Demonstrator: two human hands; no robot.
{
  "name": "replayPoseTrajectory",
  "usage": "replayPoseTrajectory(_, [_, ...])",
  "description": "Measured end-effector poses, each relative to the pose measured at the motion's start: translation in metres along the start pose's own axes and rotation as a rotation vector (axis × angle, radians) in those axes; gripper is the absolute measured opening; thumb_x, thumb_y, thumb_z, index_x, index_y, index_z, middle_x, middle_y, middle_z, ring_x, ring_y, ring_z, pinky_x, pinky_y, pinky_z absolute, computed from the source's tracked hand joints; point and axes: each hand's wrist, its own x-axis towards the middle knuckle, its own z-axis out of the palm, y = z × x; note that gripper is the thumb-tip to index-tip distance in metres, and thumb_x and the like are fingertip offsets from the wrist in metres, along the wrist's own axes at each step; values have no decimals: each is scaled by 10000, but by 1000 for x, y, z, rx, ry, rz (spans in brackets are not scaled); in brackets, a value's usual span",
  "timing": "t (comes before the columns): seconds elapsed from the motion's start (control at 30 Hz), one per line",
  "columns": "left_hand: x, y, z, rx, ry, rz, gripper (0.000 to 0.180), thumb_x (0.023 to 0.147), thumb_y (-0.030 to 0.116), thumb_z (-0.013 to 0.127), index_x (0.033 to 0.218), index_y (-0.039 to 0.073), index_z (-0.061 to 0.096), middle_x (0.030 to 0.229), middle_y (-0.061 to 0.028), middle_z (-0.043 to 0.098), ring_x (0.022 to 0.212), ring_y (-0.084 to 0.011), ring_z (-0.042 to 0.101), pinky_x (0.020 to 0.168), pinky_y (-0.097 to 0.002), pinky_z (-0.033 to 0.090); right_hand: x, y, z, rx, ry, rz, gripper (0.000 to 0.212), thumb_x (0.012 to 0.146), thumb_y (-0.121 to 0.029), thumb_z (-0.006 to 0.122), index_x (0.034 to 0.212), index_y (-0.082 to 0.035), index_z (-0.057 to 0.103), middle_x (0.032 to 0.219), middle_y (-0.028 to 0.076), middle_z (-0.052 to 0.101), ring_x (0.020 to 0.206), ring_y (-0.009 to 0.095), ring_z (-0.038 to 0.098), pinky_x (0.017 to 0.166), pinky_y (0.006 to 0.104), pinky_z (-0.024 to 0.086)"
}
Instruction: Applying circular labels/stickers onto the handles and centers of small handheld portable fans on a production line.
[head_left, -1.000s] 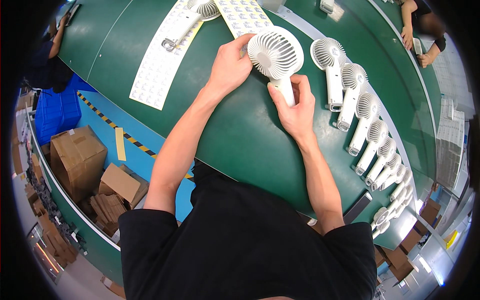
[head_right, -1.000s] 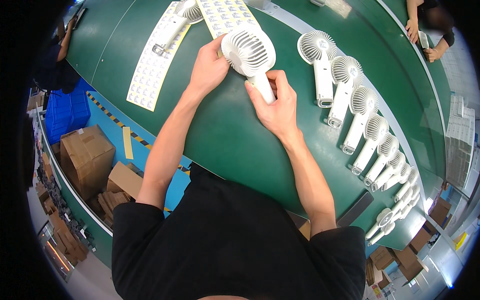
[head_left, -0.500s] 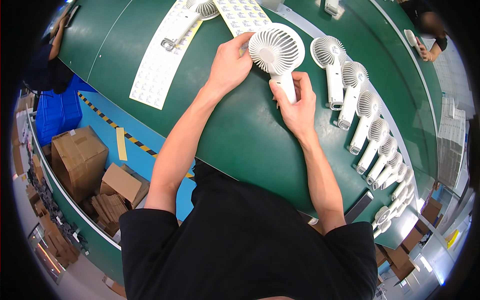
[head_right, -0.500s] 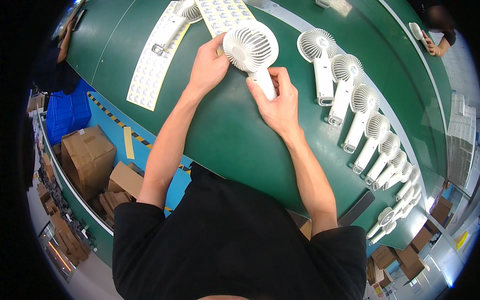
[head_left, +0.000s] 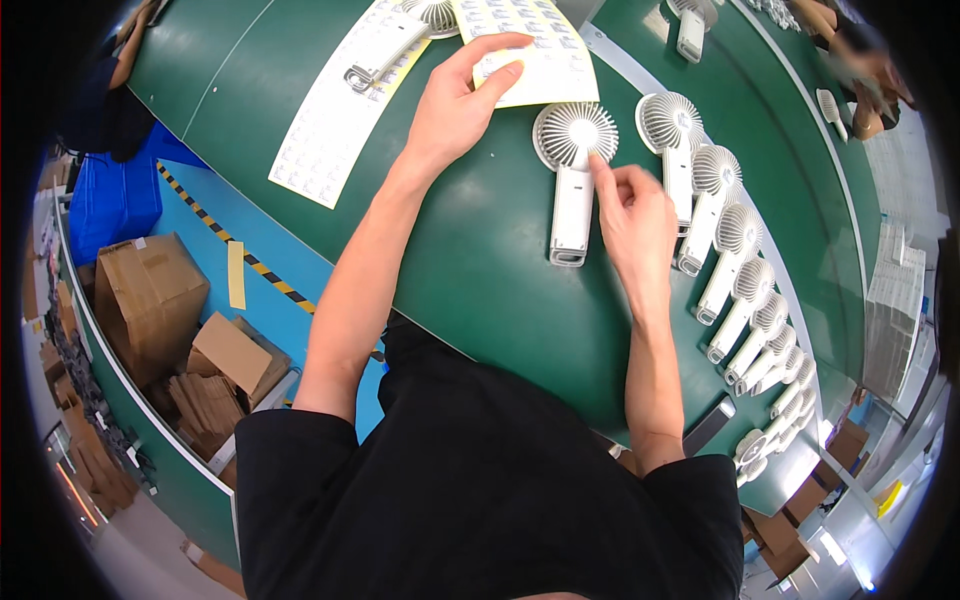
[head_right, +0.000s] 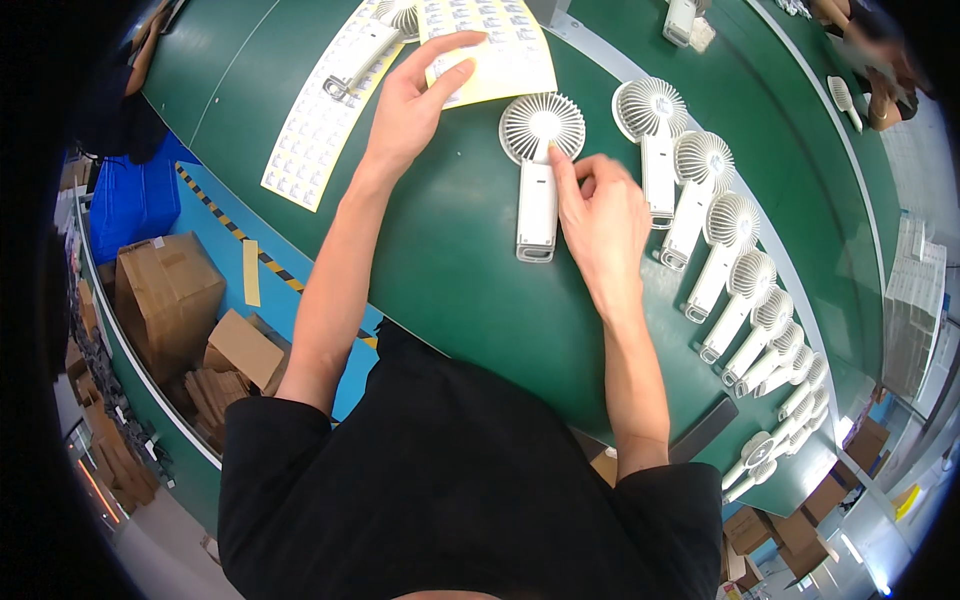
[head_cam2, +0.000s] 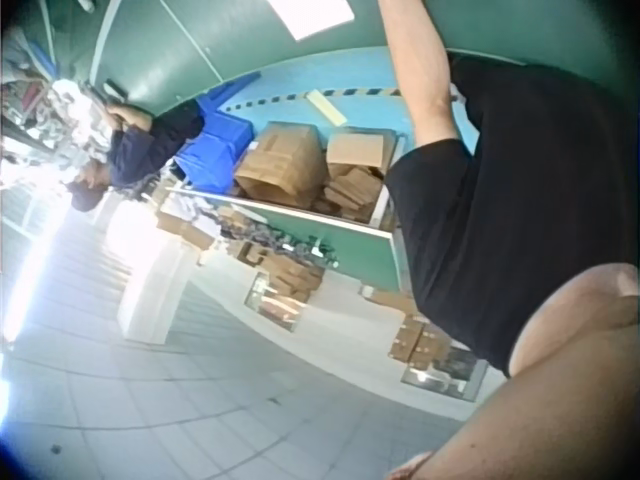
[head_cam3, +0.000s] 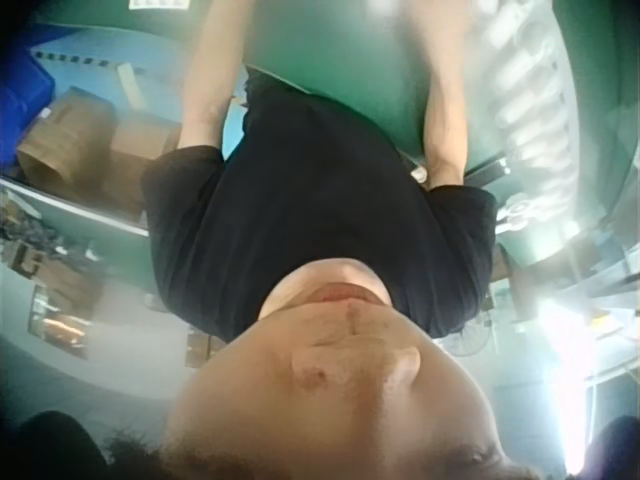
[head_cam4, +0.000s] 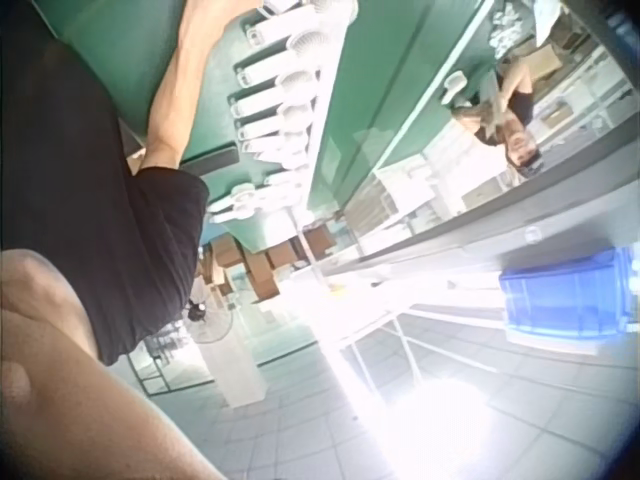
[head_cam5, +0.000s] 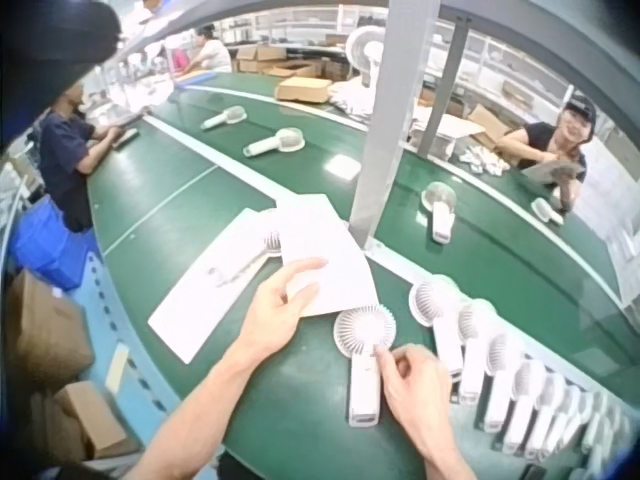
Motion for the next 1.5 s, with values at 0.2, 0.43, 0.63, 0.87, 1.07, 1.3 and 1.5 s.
replayPoseTrajectory(0.2, [-4, 7, 3, -111, -166, 94, 255, 956, 143, 571, 1181, 59, 657, 1129, -24, 656, 942, -84, 576, 811, -236, 458, 25, -14, -3, 166, 411, -638, 224, 840, -119, 733, 1019, -20, 643, 1103, 145, 571, 978, 285, 549, 813, 382, 455])
replayPoseTrajectory(0.43, [-9, 16, -2, -70, -330, 74, 268, 978, 132, 555, 1215, 24, 619, 1199, -48, 637, 1050, -93, 584, 887, -240, 474, 47, -18, -7, 225, 284, -748, 304, 837, -125, 738, 1104, -25, 632, 1163, 163, 574, 1039, 307, 580, 871, 384, 483])
replayPoseTrajectory(0.63, [-7, 17, 2, -80, -388, 115, 287, 969, 104, 563, 1239, 18, 606, 1220, -60, 640, 1138, -148, 579, 973, -285, 458, 52, -16, 7, 348, 134, -715, 244, 830, -126, 743, 1037, -16, 674, 1016, 113, 643, 930, 254, 636, 806, 345, 516])
replayPoseTrajectory(0.87, [-6, 13, 2, -37, -443, 132, 264, 974, 97, 555, 1216, 13, 621, 1197, -70, 653, 1141, -169, 584, 997, -303, 448, 49, -10, 4, 431, 124, -628, 212, 805, -121, 766, 966, -1, 696, 971, 87, 657, 876, 207, 641, 798, 305, 504])
replayPoseTrajectory(1.07, [-7, 12, 1, -40, -471, 117, 255, 974, 88, 554, 1206, 9, 625, 1187, -70, 658, 1123, -167, 592, 987, -305, 456, 49, -7, 1, 497, 46, -514, 218, 807, -130, 768, 966, 2, 699, 952, 84, 657, 893, 189, 637, 825, 294, 493])
replayPoseTrajectory(1.3, [-6, 9, 3, -18, -496, 135, 256, 970, 80, 556, 1208, 11, 625, 1183, -61, 661, 1115, -158, 594, 970, -296, 464, 47, -3, 4, 596, -65, -437, 192, 821, -119, 754, 959, 3, 697, 933, 84, 659, 882, 178, 637, 815, 294, 496])
replayPoseTrajectory(1.5, [-9, 11, 7, 37, -395, 103, 268, 938, 98, 610, 1195, 31, 649, 1170, -65, 674, 1093, -163, 611, 955, -296, 476, 45, -7, 12, 520, 64, -549, 142, 817, -79, 742, 910, 9, 680, 901, 91, 658, 837, 196, 644, 758, 300, 504])
